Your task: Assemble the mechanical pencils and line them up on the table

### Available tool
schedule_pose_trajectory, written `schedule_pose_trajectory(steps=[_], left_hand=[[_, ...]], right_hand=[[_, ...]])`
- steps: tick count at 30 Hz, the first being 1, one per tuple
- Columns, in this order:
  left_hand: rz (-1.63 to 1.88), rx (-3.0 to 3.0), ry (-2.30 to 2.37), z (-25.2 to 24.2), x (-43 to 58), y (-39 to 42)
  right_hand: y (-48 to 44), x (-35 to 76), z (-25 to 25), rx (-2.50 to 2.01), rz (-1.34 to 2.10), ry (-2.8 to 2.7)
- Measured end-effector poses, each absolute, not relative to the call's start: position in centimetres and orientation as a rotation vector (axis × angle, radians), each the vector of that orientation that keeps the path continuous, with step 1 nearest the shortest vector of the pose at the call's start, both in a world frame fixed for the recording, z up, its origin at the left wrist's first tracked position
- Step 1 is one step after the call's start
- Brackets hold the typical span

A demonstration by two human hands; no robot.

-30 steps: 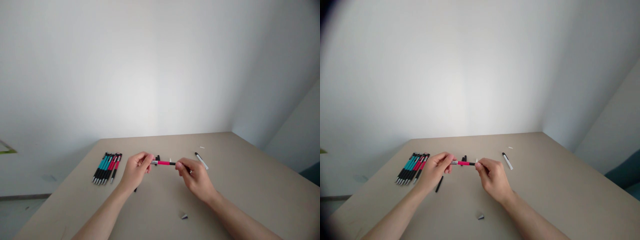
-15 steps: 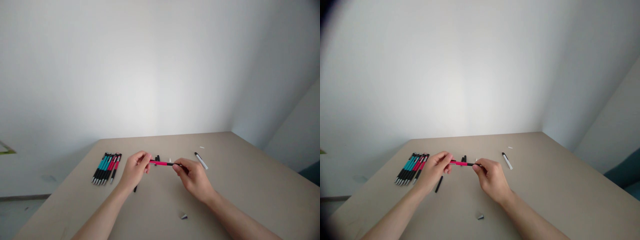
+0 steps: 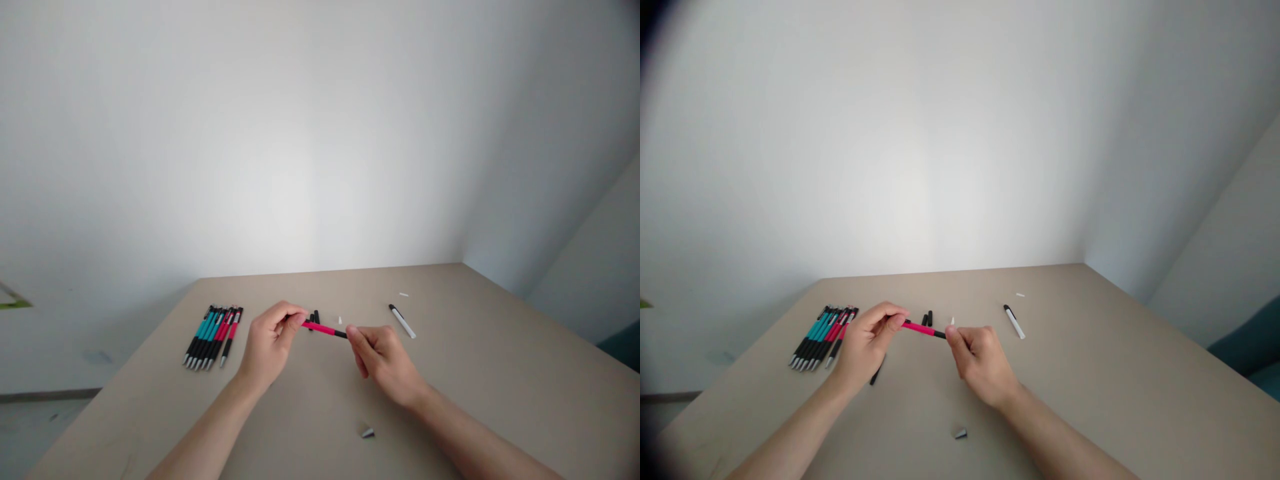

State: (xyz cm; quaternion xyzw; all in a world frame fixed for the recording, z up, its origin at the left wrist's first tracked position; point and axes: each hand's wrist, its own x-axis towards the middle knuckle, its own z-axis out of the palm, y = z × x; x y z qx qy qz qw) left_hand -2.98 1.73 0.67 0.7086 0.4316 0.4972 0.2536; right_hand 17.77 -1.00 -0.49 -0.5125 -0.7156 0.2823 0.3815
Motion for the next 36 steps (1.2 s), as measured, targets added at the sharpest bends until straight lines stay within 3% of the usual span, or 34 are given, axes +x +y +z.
schedule_pose_trajectory(steps=[6,19,30,36], left_hand=[[1.14,1.747,1.233,0.33,-2.73,2.19],[0.935,2.066,1.24,0.52,-2.68,2.05],[1.421,2.503,1.058,0.76,-2.72,1.86],[1.446,2.415,1.234,-0.08,-3.04,2.31]], right_hand=[[-0.59,18.17,-0.78,-1.235,0.601,-1.829],[-0.44,18.52,-0.97,-1.278,0.481,-1.796],[-0.69,18.18,-0.9,-1.297,0.678,-1.709],[-0.48,18.24,-0.83,-1.319,0.615,-1.583]])
